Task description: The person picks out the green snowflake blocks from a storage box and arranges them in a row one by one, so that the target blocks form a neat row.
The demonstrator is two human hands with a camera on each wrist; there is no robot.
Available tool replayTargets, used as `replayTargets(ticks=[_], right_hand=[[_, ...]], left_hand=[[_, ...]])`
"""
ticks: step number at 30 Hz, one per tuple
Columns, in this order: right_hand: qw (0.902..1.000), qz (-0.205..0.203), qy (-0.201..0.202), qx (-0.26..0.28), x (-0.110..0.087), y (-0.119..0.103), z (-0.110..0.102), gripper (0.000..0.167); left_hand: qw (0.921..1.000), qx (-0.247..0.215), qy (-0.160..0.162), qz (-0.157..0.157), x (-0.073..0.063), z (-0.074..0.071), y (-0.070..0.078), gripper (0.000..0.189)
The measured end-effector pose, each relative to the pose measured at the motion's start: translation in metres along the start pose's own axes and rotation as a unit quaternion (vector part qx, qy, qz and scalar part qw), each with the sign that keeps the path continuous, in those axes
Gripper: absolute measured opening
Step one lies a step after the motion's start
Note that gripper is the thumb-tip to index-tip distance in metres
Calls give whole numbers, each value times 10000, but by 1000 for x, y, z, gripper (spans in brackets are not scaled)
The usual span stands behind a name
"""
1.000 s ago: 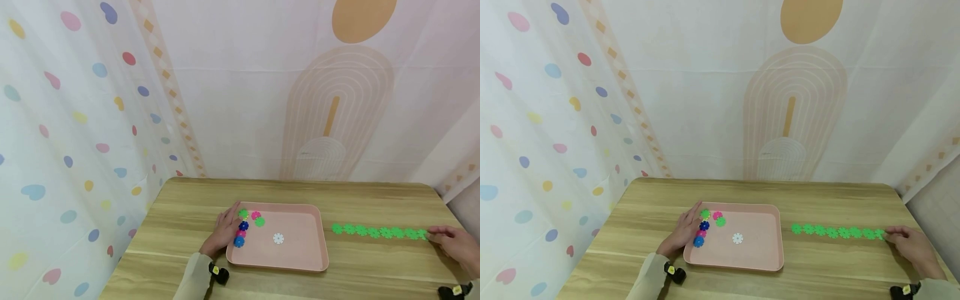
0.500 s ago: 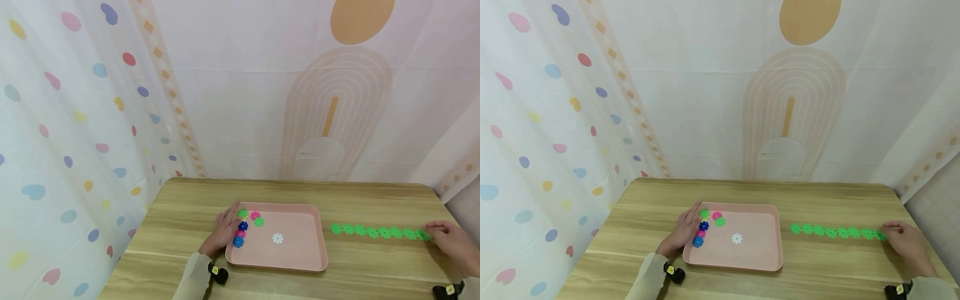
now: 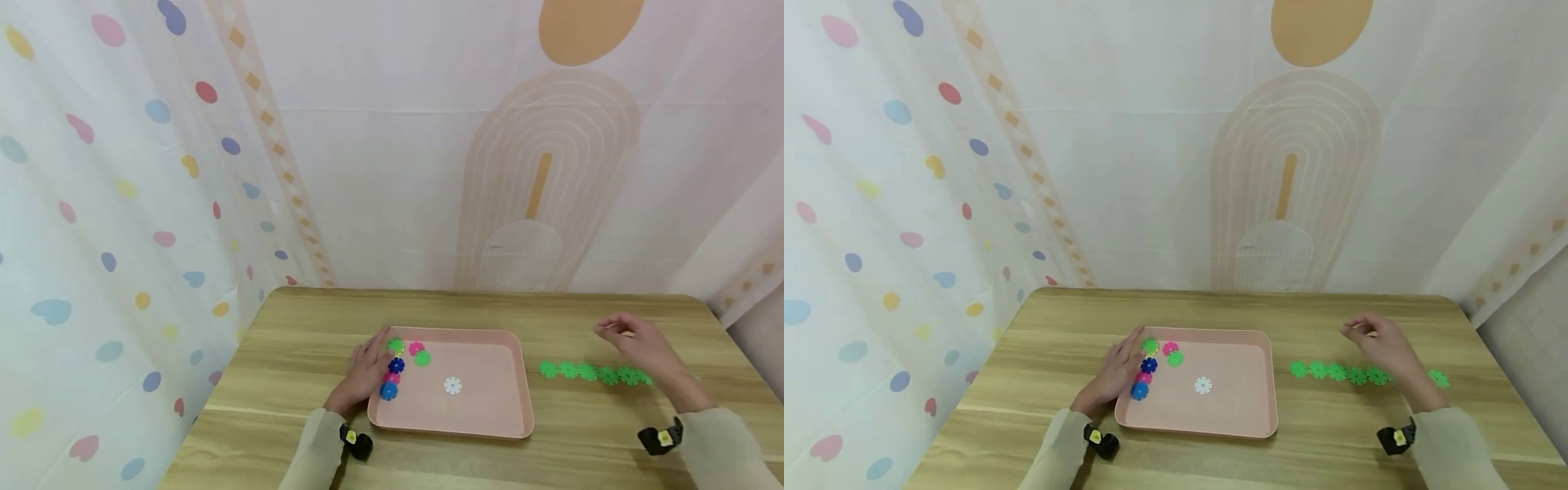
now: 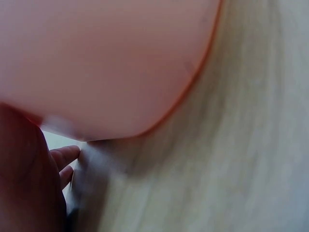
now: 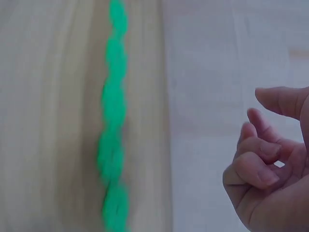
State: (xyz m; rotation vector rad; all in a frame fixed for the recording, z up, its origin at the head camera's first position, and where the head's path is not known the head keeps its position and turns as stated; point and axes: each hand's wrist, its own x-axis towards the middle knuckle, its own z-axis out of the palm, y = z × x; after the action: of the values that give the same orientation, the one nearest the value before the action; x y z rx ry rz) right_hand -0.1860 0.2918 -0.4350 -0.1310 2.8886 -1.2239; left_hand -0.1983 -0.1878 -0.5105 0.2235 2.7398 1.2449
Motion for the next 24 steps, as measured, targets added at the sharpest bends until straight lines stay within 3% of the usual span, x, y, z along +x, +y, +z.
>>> replayTargets(ticks=[5,10,12,14,21,24], right_hand=[[9934,-478,-797,678,12,-34,23,30],[9655,-1262,-2062,968,25,-66,48,24],[9568,-1467,-2363,845,31,-78,60,24],[9509,-1576,-2558,741,35,-88,72,22],[9493,-1191,-2851,581,49,-116,118,13],[9440,-1295,-3013,349,52,-126,138,11]], left_hand=[[10000,-18,-17,2,-1,1,1,58],[9999,-100,27,9,0,1,1,57],[9999,-127,24,-42,1,1,1,57],[9999,-105,-1,-55,1,1,1,57],[9999,-22,-110,21,0,0,2,54],[9999,41,-81,44,-1,0,0,54]])
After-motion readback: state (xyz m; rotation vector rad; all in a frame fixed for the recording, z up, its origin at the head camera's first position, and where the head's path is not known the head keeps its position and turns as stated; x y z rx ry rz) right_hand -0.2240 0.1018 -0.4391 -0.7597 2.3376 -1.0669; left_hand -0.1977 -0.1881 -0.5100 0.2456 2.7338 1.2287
